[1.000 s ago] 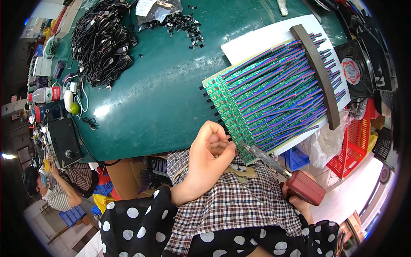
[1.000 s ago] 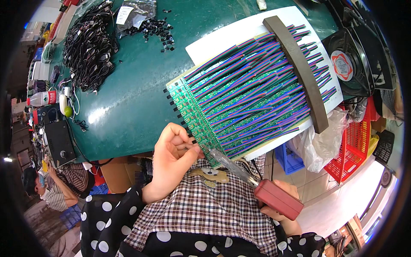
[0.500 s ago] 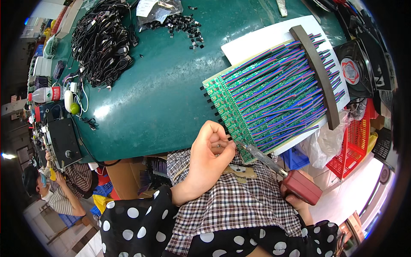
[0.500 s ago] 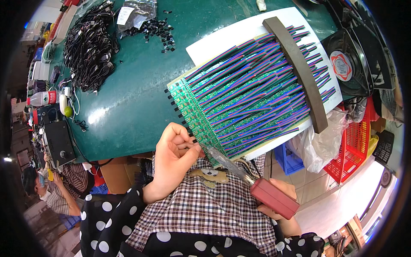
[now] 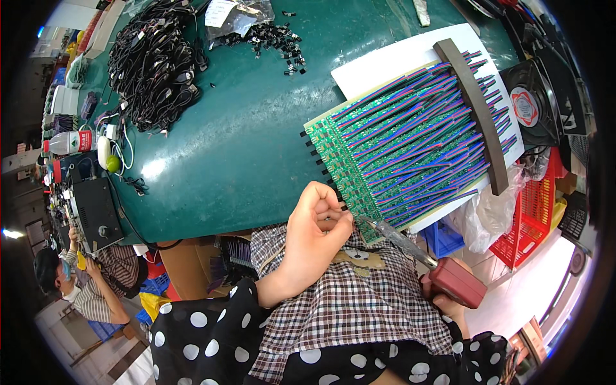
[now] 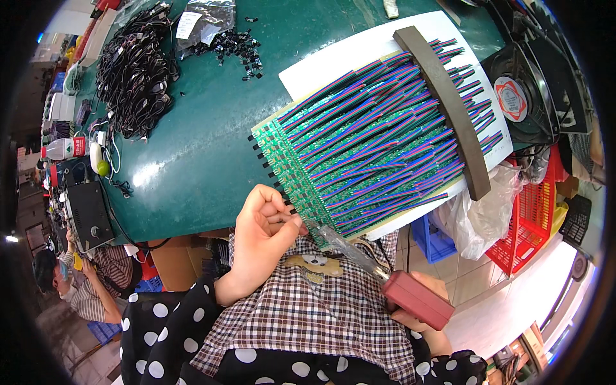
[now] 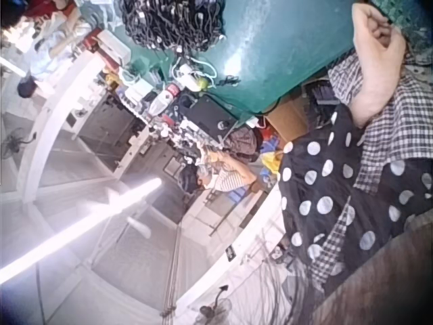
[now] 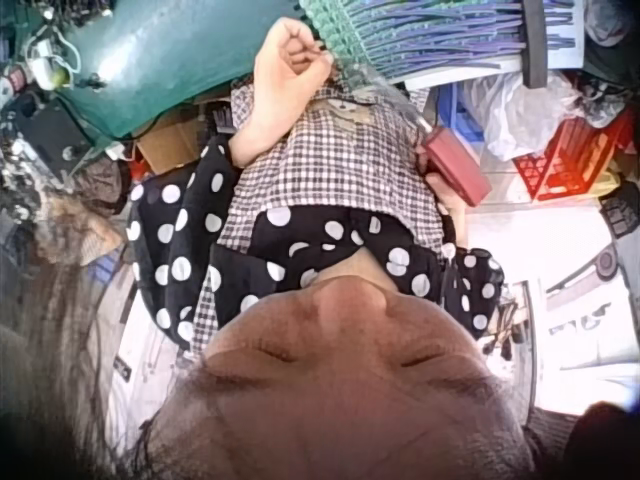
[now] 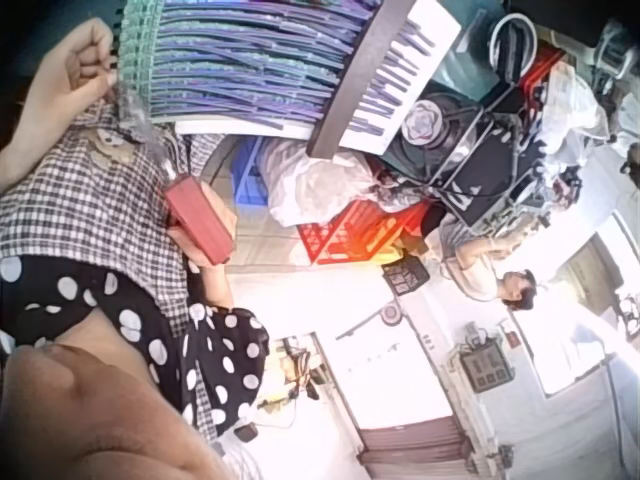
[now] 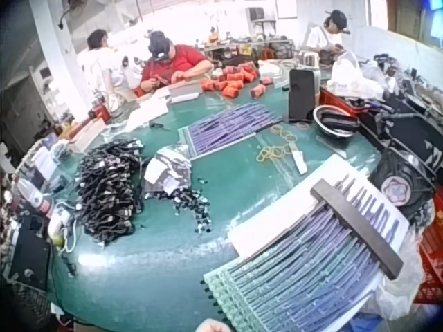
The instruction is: The person sets aside a finished circuit board, places a new strip of circuit boards on the table, and solders small electronic components onto the boards one by one using a soldering iron.
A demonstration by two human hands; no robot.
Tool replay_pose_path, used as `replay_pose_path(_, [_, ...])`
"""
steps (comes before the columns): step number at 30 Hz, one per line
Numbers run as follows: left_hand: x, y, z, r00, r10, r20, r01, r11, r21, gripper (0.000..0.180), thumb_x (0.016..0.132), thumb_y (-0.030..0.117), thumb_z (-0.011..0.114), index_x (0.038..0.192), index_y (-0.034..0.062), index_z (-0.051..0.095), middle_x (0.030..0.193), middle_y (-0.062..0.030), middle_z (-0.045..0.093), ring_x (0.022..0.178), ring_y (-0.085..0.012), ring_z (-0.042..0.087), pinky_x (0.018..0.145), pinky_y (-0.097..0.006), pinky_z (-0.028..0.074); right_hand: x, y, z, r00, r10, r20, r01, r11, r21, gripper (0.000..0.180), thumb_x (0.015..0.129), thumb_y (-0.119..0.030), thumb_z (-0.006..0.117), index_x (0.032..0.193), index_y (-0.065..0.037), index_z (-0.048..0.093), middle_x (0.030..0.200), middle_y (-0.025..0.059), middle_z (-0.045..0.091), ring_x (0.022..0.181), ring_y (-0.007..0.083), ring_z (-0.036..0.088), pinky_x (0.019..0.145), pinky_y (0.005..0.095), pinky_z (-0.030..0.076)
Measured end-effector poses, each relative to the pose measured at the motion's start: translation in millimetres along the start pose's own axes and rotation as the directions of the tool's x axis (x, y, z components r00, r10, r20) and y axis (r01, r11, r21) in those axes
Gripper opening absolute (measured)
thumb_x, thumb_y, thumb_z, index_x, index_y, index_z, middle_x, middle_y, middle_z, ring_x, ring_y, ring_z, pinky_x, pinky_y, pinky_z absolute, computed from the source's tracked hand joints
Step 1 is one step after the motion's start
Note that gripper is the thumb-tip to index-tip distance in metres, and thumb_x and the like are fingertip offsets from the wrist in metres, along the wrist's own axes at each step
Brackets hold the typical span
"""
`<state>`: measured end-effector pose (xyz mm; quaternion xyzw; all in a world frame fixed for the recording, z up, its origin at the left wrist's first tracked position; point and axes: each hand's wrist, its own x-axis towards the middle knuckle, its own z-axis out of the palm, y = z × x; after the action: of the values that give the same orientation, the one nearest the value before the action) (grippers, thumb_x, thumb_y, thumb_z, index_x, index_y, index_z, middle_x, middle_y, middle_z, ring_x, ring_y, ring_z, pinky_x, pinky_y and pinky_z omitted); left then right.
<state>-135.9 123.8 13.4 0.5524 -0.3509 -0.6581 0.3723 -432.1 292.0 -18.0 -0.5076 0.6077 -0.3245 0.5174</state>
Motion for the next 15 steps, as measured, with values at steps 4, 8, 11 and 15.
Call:
replay_pose_path(4, [0,0,0,1.0,0.005,0.0,-0.005,1.0,0.022,0.024,0.085,-0.006,0.059,0.096,0.0056,0.041,0.082,-0.0015,0.052,0.076,-0.0035,0.051,0.064,-0.019,0.047,-6,8,-2,0.999,-0.047,-0.006,0.046,0.992,-0.121,0.08,0.068,-0.053,0.081,0.117,0.006,0.058,0.1,0.0122,0.067,0.086,0.0272,0.065,0.076,0.0368,0.051])
replay_pose_path(8, [0,-1,0,1.0,0.013,0.001,-0.013,1.0,0.025,0.024,0.085,-0.006,0.059,0.096,0.0055,0.042,0.081,-0.0016,0.052,0.075,-0.0036,0.051,0.064,-0.02,0.046,2,4,0,0.999,-0.035,0.017,0.036,0.995,-0.09,0.08,0.067,-0.053,0.081,0.117,0.005,0.058,0.1,0.0124,0.067,0.086,0.0267,0.066,0.076,0.0361,0.051])
replay_pose_path(11, [0,-2,0,1.0,0.016,-0.002,-0.016,1.0,0.019,0.024,0.085,-0.007,0.059,0.096,0.0053,0.041,0.081,-0.0017,0.052,0.075,-0.0037,0.051,0.064,-0.02,0.046,14,1,2,0.984,-0.175,0.044,0.179,0.976,-0.125,0.08,0.067,-0.053,0.082,0.117,0.005,0.059,0.1,0.0123,0.067,0.084,0.0268,0.066,0.075,0.0359,0.051])
replay_pose_path(15, [0,-3,0,1.0,0.02,-0.006,-0.02,1.0,0.023,0.024,0.085,-0.007,0.059,0.095,0.0051,0.041,0.081,-0.0018,0.052,0.075,-0.0037,0.05,0.064,-0.02,0.046,20,-3,4,0.953,-0.304,0.013,0.3,0.93,-0.211,0.079,0.066,-0.052,0.083,0.116,0.006,0.06,0.097,0.0123,0.068,0.079,0.0269,0.067,0.073,0.035,0.052])
